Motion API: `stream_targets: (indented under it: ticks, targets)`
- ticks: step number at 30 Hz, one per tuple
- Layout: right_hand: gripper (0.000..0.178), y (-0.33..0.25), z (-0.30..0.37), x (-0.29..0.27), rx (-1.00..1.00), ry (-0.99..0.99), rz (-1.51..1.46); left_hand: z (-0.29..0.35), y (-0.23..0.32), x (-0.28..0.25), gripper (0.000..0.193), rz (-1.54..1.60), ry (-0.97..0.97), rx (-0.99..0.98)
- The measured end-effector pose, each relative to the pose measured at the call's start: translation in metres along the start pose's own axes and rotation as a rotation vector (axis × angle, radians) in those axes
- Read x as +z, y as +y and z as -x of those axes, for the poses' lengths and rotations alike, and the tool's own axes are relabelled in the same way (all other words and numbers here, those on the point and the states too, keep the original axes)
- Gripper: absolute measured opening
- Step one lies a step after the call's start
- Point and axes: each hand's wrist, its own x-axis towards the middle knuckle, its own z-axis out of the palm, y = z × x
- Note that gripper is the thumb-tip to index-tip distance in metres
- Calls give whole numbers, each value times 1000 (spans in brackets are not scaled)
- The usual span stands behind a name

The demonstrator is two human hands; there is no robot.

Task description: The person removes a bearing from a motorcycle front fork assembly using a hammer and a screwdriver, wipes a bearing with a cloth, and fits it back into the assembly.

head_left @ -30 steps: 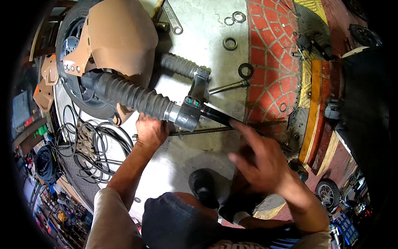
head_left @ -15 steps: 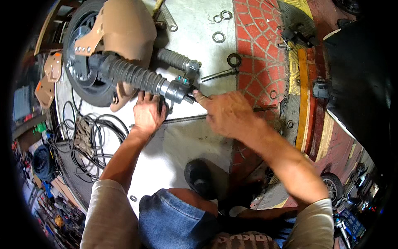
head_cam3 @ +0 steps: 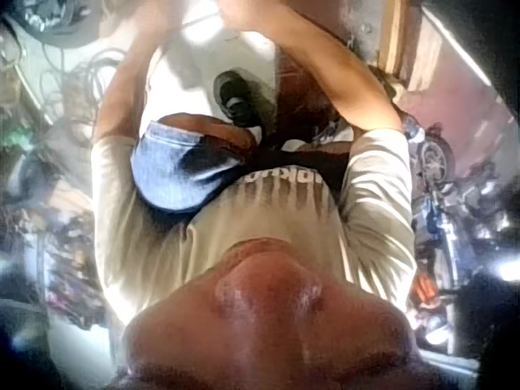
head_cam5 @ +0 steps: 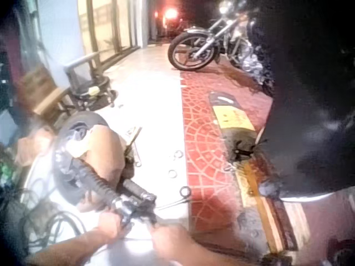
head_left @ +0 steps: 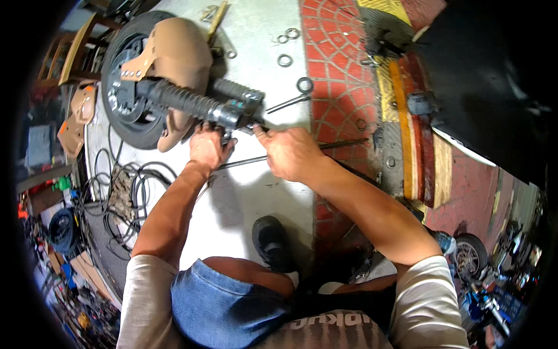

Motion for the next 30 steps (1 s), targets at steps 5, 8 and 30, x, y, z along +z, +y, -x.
stream_targets:
  ticks: [5, 8, 30]
  targets:
    - [23, 17, 45, -1, -395, -64, 51, -7, -10, 22, 48, 61, 31, 22]
    - [21, 24, 73, -7, -123, -151, -79, -8, -15, 30, 45, 27, 94, 61]
    - [54, 144, -65, -32, 721, 170, -148, -18, 8, 23, 50, 90, -257, -24]
